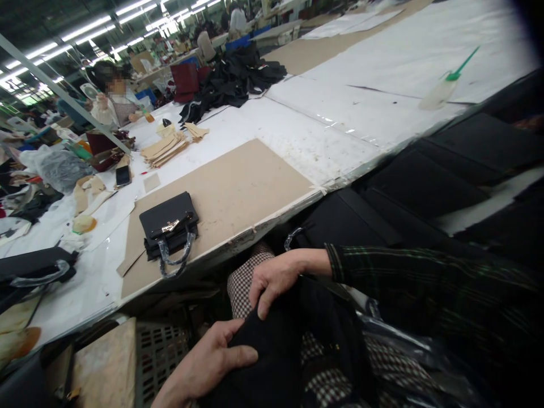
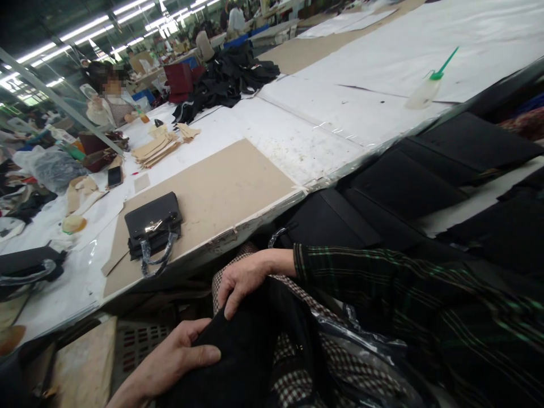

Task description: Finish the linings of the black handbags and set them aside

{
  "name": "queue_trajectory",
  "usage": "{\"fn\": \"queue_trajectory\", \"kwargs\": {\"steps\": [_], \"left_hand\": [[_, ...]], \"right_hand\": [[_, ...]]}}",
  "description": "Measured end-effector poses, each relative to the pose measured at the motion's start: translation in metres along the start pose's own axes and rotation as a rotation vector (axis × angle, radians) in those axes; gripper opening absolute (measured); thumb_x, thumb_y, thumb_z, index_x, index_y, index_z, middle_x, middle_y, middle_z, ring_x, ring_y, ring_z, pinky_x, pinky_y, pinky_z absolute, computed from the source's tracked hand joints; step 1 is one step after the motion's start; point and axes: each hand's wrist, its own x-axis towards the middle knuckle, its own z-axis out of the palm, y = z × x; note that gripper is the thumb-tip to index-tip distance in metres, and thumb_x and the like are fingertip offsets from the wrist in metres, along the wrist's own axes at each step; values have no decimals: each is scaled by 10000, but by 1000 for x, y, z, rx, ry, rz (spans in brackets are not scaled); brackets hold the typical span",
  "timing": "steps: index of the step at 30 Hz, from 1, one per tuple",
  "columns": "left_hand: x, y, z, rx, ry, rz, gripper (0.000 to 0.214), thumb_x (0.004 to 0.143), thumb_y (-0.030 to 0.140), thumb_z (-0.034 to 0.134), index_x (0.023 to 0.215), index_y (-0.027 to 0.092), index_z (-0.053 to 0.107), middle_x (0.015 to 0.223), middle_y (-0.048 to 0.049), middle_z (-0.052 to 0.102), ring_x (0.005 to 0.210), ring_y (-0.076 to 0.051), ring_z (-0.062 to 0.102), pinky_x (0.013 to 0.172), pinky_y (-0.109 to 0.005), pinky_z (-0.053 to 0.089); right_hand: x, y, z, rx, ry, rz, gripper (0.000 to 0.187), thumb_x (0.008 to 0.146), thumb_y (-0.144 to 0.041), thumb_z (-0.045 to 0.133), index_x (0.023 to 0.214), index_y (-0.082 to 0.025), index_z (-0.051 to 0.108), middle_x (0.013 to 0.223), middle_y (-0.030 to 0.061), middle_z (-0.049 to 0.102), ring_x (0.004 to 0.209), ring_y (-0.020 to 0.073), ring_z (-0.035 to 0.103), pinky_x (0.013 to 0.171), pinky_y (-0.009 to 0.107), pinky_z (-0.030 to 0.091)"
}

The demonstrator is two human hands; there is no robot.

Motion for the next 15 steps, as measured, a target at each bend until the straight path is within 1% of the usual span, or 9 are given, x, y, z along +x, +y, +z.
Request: {"fn": "queue_trajectory", "kwargs": {"steps": [2,4,7,9,10,12,15], "left_hand": [[2,-1,-2,35,-7,-19,254,790,305,707,968,125,681,850,-31,651,680,-125,547,656,-228,419],[4,-1,-4,182,7,-1,292,849,404,644,946,128,661,801,-12,610,664,-115,498,630,-220,391],[7,1,-4,602,135,66,410,952,511,434,805,159,584,687,27,495,611,-102,398,571,-220,315],[8,0,-2,849,236,89,444,980,526,335,760,186,516,655,34,458,592,-110,389,569,-242,288],[8,-1,-1,926,268,84,436,985,526,316,766,196,499,654,31,465,588,-117,407,579,-252,286],[7,-4,1,1010,296,69,415,989,524,302,798,211,498,668,18,498,600,-135,460,599,-269,284],[5,-9,4,1016,290,64,414,993,519,288,810,221,510,696,1,539,619,-148,503,614,-282,281]], "right_hand": [[-6,4,2,12,13,16,297,833,-370,689,1000,-128,729,878,18,707,835,146,627,751,190,451],[-8,10,3,28,11,29,318,835,-405,680,995,-133,726,881,15,703,850,151,628,762,194,452],[-5,16,3,7,24,44,348,845,-448,661,1001,-143,721,895,8,701,865,149,622,761,192,441],[0,15,2,-29,20,33,333,862,-438,645,1007,-147,718,918,7,705,866,144,614,757,190,427],[2,14,1,-44,3,20,317,874,-425,633,1002,-147,717,922,8,707,861,141,611,751,189,419],[4,9,1,-68,-47,-7,292,896,-408,609,975,-148,716,901,7,707,834,133,605,735,190,407],[1,5,1,-77,-82,-32,287,912,-414,581,927,-155,705,850,-6,692,788,121,593,721,191,399]]}}
